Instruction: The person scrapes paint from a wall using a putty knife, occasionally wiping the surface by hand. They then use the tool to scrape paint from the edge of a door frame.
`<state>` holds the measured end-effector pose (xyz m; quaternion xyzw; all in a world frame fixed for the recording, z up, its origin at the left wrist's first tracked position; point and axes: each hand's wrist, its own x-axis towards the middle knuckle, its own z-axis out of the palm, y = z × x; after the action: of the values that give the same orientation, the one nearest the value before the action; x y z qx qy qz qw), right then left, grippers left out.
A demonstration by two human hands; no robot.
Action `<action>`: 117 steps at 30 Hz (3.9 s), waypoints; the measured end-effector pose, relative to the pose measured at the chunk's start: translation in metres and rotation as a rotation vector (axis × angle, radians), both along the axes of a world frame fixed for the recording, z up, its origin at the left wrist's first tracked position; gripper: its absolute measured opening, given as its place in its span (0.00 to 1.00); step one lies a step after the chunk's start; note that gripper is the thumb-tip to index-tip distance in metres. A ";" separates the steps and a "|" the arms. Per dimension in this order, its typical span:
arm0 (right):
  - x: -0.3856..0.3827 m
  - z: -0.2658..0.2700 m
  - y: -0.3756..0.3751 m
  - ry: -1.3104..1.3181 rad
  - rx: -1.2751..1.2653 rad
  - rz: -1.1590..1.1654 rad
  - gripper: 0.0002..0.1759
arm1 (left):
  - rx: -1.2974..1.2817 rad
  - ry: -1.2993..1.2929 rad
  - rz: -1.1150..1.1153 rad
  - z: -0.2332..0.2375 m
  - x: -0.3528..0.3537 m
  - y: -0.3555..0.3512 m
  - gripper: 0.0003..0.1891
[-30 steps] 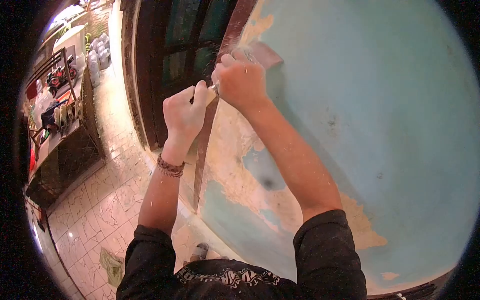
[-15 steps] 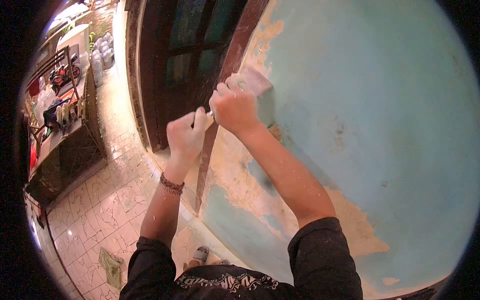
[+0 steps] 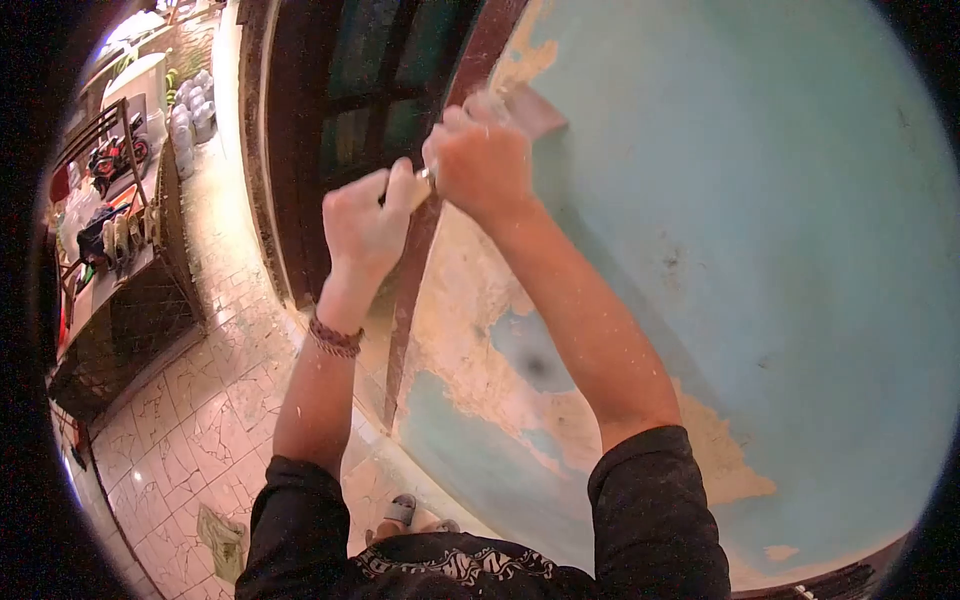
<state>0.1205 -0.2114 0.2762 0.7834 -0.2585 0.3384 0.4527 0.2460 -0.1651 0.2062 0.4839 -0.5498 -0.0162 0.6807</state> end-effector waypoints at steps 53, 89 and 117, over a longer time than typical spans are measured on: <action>-0.015 0.034 -0.008 0.181 -0.056 0.021 0.06 | 0.090 0.056 0.023 0.021 -0.021 -0.001 0.23; -0.003 0.071 0.003 0.054 -0.035 -0.056 0.04 | 0.104 -0.034 0.058 0.084 0.000 0.016 0.23; -0.002 -0.132 0.022 -0.075 0.286 0.046 0.07 | 0.335 -0.003 0.020 -0.104 0.000 0.042 0.22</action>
<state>0.1188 -0.1895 0.1446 0.8324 -0.3030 0.3372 0.3186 0.2464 -0.1228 0.1023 0.5961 -0.5356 -0.1000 0.5898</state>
